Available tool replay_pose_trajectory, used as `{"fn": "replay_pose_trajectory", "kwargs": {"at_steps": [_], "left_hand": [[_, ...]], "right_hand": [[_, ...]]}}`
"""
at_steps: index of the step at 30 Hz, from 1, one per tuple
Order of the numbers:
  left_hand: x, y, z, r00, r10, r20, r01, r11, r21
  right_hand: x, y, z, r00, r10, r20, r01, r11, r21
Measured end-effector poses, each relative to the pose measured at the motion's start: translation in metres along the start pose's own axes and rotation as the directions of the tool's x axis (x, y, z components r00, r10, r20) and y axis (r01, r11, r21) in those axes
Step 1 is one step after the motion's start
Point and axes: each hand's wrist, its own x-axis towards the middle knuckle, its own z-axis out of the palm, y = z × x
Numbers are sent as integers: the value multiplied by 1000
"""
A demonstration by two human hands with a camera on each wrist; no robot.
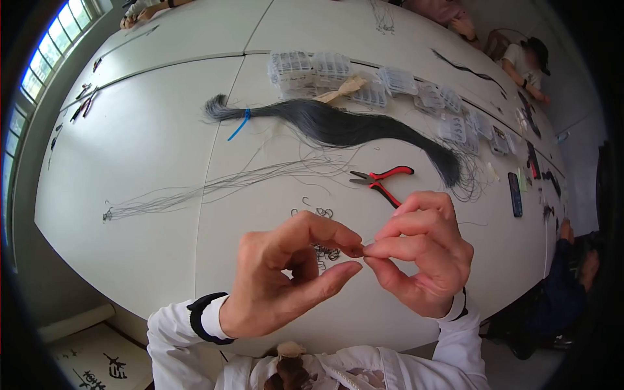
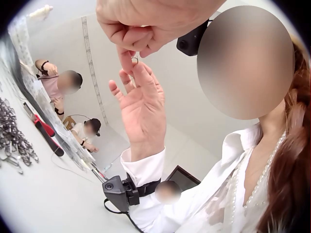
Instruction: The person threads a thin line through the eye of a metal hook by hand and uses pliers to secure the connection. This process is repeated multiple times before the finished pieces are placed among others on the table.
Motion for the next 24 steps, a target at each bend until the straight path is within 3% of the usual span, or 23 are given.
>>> {"fn": "replay_pose_trajectory", "kwargs": {"at_steps": [6, 8, 11, 18, 24], "left_hand": [[-2, -8, -2, 995, 95, 15, -96, 984, 151], [-1, -7, -1, 997, 72, -39, -69, 996, 56], [0, -11, -3, 997, 70, -43, -69, 997, 35], [2, -5, -4, 999, 35, 8, -36, 998, 56], [0, -4, -4, 995, 100, 30, -103, 987, 124]], "right_hand": [[0, -2, 1, 1000, 3, 5, -3, 1000, 9], [3, -6, 0, 987, 154, 50, -160, 977, 140], [1, 1, 1, 970, 223, 100, -243, 927, 287], [0, 2, -2, 973, 220, 66, -229, 938, 261], [0, 2, -4, 972, 222, 72, -233, 933, 275]]}}
